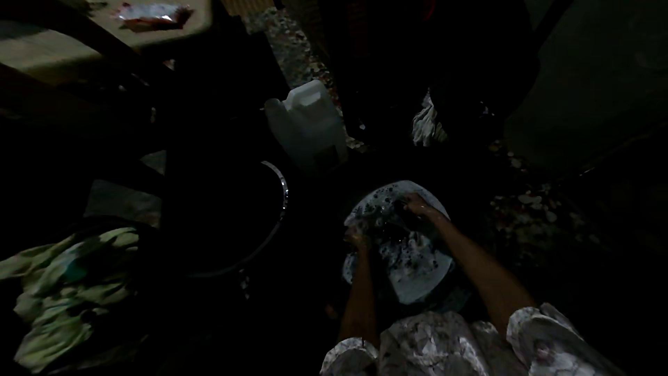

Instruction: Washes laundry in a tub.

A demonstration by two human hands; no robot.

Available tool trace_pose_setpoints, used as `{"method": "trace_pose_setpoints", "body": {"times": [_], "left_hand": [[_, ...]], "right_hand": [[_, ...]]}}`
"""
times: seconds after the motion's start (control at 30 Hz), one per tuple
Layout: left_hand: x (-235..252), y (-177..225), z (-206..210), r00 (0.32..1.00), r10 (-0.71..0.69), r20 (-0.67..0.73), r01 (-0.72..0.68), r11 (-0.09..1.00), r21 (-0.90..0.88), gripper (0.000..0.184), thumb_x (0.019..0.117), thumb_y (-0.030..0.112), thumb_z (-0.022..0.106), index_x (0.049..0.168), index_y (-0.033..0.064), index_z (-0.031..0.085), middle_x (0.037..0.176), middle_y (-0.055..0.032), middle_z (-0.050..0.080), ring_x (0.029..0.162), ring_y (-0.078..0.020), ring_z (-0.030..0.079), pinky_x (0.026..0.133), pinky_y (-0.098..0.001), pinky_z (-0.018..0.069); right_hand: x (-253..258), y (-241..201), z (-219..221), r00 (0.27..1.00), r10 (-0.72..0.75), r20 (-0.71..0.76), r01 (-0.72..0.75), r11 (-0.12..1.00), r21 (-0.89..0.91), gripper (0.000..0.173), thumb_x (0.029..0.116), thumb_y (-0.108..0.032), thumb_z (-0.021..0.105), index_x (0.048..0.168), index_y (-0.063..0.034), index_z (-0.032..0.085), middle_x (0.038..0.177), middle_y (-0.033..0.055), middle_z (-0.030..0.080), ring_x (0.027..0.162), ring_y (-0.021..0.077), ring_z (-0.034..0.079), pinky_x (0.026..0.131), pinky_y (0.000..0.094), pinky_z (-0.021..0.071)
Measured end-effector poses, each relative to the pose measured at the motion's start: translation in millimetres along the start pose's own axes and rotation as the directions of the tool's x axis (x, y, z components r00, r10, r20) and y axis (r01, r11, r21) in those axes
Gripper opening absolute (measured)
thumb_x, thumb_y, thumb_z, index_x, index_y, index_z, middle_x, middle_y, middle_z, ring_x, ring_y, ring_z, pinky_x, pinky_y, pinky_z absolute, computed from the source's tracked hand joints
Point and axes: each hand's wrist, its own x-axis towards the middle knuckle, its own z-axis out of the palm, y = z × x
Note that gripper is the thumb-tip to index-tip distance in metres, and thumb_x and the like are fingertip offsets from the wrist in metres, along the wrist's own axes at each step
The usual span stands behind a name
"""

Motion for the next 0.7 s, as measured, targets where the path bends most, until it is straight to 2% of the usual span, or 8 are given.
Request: {"method": "trace_pose_setpoints", "body": {"times": [0.07, 0.13, 0.2, 0.3, 0.37, 0.47, 0.57, 0.7], "left_hand": [[-6, 24, 28, 0.985, 0.047, 0.167, 0.048, 0.852, -0.521, 0.034, 0.1099, 0.011, 0.029, 0.121, -0.0053, 0.057, 0.111, -0.0114, 0.066, 0.097, -0.0144, 0.063, 0.086, -0.0281, 0.0530], [-4, 59, 47, 0.936, 0.119, 0.331, 0.154, 0.707, -0.690, 0.036, 0.1098, 0.014, 0.028, 0.108, -0.0047, 0.059, 0.095, -0.0091, 0.069, 0.085, -0.0148, 0.067, 0.078, -0.0299, 0.0571], [0, 85, 51, 0.900, 0.246, 0.361, 0.003, 0.823, -0.568, 0.031, 0.1086, 0.007, 0.036, 0.115, -0.0101, 0.061, 0.103, -0.0135, 0.069, 0.090, -0.0134, 0.066, 0.084, -0.0280, 0.0557], [11, 91, 39, 0.741, 0.412, 0.531, -0.312, 0.910, -0.272, 0.037, 0.1041, 0.009, 0.046, 0.133, -0.0123, 0.055, 0.127, -0.0234, 0.062, 0.110, -0.0170, 0.061, 0.098, -0.0307, 0.0482], [14, 82, 32, 0.703, 0.370, 0.607, -0.356, 0.922, -0.151, 0.032, 0.1002, 0.008, 0.057, 0.125, -0.0119, 0.059, 0.120, -0.0210, 0.064, 0.106, -0.0153, 0.061, 0.096, -0.0305, 0.0498], [15, 77, 23, 0.755, 0.249, 0.606, -0.301, 0.953, -0.017, 0.028, 0.0935, 0.004, 0.069, 0.117, -0.0102, 0.065, 0.110, -0.0182, 0.068, 0.096, -0.0143, 0.064, 0.090, -0.0313, 0.0530], [20, 75, 18, 0.841, 0.337, 0.422, -0.256, 0.937, -0.239, 0.018, 0.0956, -0.004, 0.060, 0.110, -0.0131, 0.064, 0.099, -0.0112, 0.067, 0.085, -0.0044, 0.061, 0.080, -0.0208, 0.0521], [11, 89, 41, 0.878, 0.361, 0.313, -0.161, 0.841, -0.517, 0.035, 0.1101, 0.017, 0.039, 0.134, -0.0038, 0.052, 0.123, -0.0136, 0.065, 0.102, -0.0121, 0.064, 0.088, -0.0301, 0.0546]], "right_hand": [[7, -5, 13, 0.998, -0.029, 0.051, 0.032, 0.997, -0.063, 0.042, 0.1006, -0.001, 0.055, 0.142, 0.0053, 0.051, 0.145, 0.0283, 0.050, 0.134, 0.0372, 0.050, 0.112, 0.0500, 0.0398], [15, -12, 19, 0.988, -0.127, 0.092, 0.138, 0.982, -0.127, 0.039, 0.1022, -0.004, 0.054, 0.140, 0.0059, 0.054, 0.143, 0.0282, 0.053, 0.133, 0.0373, 0.051, 0.113, 0.0499, 0.0394], [11, -28, 16, 0.968, -0.225, 0.110, 0.243, 0.950, -0.195, 0.036, 0.1040, -0.007, 0.051, 0.137, 0.0062, 0.057, 0.143, 0.0270, 0.054, 0.135, 0.0364, 0.051, 0.116, 0.0488, 0.0378], [-12, -63, -3, 0.961, -0.260, 0.091, 0.274, 0.938, -0.213, 0.033, 0.1062, -0.011, 0.050, 0.132, 0.0077, 0.060, 0.137, 0.0289, 0.057, 0.130, 0.0377, 0.054, 0.113, 0.0501, 0.0385], [-28, -78, -20, 0.946, -0.314, 0.083, 0.324, 0.931, -0.168, 0.031, 0.1068, -0.011, 0.050, 0.129, 0.0066, 0.063, 0.131, 0.0281, 0.061, 0.124, 0.0361, 0.058, 0.110, 0.0492, 0.0421], [-58, -85, -49, 0.896, -0.443, -0.014, 0.443, 0.894, 0.072, 0.025, 0.1049, -0.005, 0.052, 0.123, 0.0055, 0.066, 0.120, 0.0213, 0.067, 0.107, 0.0248, 0.064, 0.098, 0.0400, 0.0506], [-72, -65, -74, 0.851, -0.485, -0.201, 0.523, 0.753, 0.399, 0.023, 0.1021, -0.006, 0.054, 0.120, -0.0004, 0.066, 0.097, 0.0048, 0.068, 0.077, 0.0069, 0.062, 0.071, 0.0249, 0.0546], [-47, -22, -45, 0.982, -0.082, -0.169, 0.188, 0.442, 0.877, 0.028, 0.1066, -0.026, 0.047, 0.117, -0.0053, 0.062, 0.092, 0.0082, 0.068, 0.080, 0.0184, 0.067, 0.073, 0.0373, 0.0589]]}}
